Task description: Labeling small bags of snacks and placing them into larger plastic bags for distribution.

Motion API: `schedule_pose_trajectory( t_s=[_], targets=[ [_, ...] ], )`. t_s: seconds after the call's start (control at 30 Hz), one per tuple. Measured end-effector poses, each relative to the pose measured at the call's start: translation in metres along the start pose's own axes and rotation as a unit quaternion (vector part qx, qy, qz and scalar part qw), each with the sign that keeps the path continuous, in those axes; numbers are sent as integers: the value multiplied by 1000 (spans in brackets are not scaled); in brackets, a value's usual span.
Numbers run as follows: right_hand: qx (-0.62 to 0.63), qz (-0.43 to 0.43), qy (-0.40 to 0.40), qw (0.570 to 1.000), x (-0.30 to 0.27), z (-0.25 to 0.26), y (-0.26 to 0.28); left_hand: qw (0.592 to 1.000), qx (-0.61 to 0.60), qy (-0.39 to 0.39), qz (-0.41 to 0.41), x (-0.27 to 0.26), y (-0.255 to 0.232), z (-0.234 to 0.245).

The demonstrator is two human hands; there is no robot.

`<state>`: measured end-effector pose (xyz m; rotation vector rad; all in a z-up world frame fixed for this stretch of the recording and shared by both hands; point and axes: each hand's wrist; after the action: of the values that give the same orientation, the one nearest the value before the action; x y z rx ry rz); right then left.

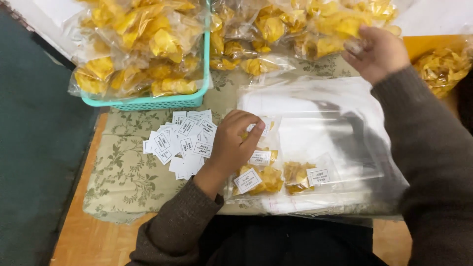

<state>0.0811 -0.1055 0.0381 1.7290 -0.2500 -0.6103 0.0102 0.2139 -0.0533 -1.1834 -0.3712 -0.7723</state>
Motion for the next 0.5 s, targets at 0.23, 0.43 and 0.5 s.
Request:
schedule_pose_trajectory(
  t_s=[0.23,0.43,0.5],
  targets=[
    [-110,228,214,944,-104,31,-34,834,-496,151,186,-10,12,-5],
    [-373,700,326,514,-107,46,-89,540,-744,299,256,-17,23,4],
    [-367,754,287,464,-126,30,-76,657,-625,210,365,-8,-10,14]
  ],
)
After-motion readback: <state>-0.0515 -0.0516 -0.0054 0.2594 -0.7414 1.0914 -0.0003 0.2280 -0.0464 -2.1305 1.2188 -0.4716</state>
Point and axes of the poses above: each hand's wrist, its own x-axis towards the middle knuckle, its own z-axis out of the back of the hand, y = z × x, and after that the axes turned 5 degrees about -x, right-handed
